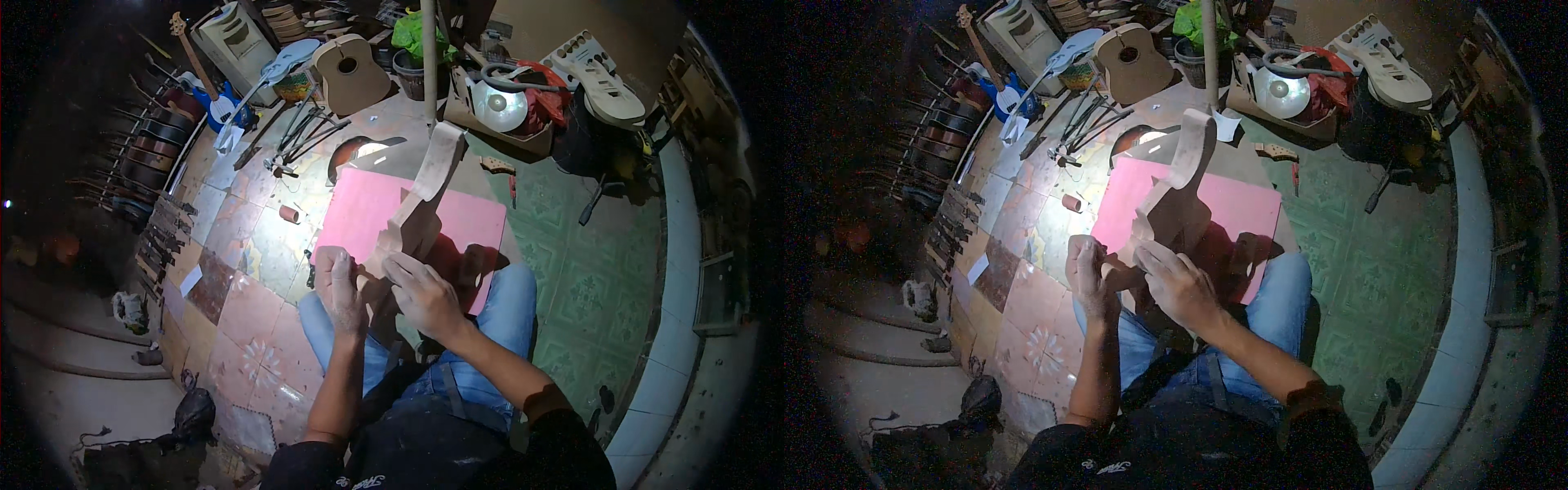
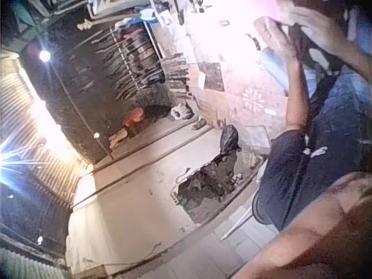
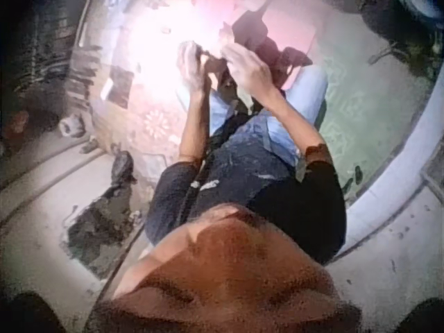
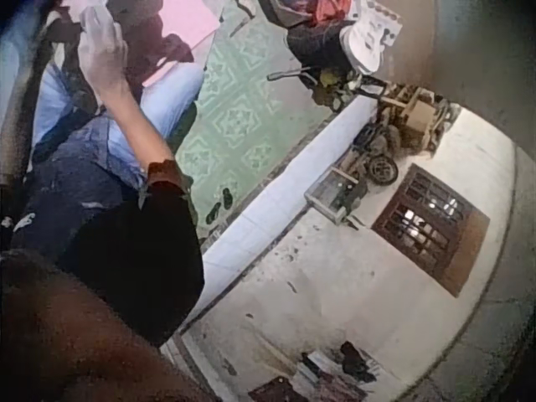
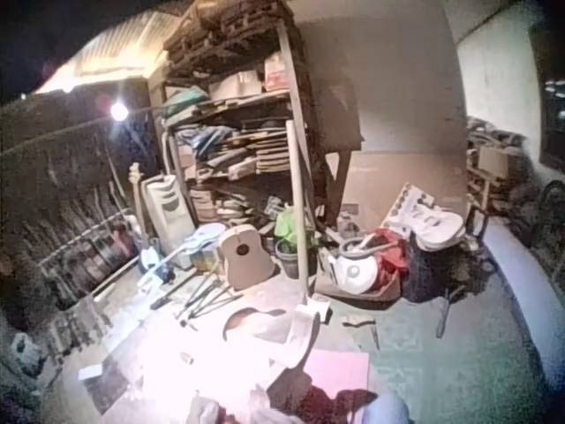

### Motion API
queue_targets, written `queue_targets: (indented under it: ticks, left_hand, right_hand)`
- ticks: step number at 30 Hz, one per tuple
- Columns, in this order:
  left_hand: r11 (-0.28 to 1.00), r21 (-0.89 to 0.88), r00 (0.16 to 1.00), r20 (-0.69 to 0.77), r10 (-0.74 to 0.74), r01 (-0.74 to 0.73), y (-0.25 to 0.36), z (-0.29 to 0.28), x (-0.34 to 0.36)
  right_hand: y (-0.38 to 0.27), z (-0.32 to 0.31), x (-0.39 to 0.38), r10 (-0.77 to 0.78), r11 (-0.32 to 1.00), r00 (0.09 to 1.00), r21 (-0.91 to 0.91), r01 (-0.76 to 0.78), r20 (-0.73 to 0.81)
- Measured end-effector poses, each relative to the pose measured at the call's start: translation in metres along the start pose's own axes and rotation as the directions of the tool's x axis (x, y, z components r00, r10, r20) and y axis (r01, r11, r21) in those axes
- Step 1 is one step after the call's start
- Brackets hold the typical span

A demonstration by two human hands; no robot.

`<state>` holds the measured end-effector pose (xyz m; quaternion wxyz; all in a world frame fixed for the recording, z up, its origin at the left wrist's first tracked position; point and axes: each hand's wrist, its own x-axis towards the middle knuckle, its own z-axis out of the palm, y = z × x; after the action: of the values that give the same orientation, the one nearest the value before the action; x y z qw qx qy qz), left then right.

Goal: The person sands the edges and flat surfaces of a wooden electric guitar body using a sanding block, turning the body over and around to reach different sections.

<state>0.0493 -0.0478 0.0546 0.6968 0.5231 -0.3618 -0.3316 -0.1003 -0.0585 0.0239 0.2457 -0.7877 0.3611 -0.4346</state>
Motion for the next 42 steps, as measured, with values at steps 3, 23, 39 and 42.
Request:
queue_targets:
  ticks: [3,23,39,42]
  left_hand:
    - [0.989,0.127,0.997,0.008,0.08,-0.081,-0.007,-0.001,0.0]
    - [0.744,0.577,0.937,0.13,0.324,-0.338,-0.002,-0.003,-0.004]
    - [0.893,0.41,0.983,0.082,0.164,-0.183,0.003,0.001,0.005]
    - [0.729,0.62,0.957,0.174,0.231,-0.289,0.008,0.006,0.003]
  right_hand:
    - [-0.01,0.007,-0.011,0.158,0.984,0.984,-0.089,-0.151,0.076]
    - [-0.054,0.008,0.003,0.176,0.939,0.984,0.295,-0.18,0.04]
    - [-0.036,0.015,0.007,0.218,0.925,0.965,0.283,-0.253,0.148]
    - [-0.011,0.026,-0.012,0.234,0.862,0.962,0.429,-0.271,0.138]
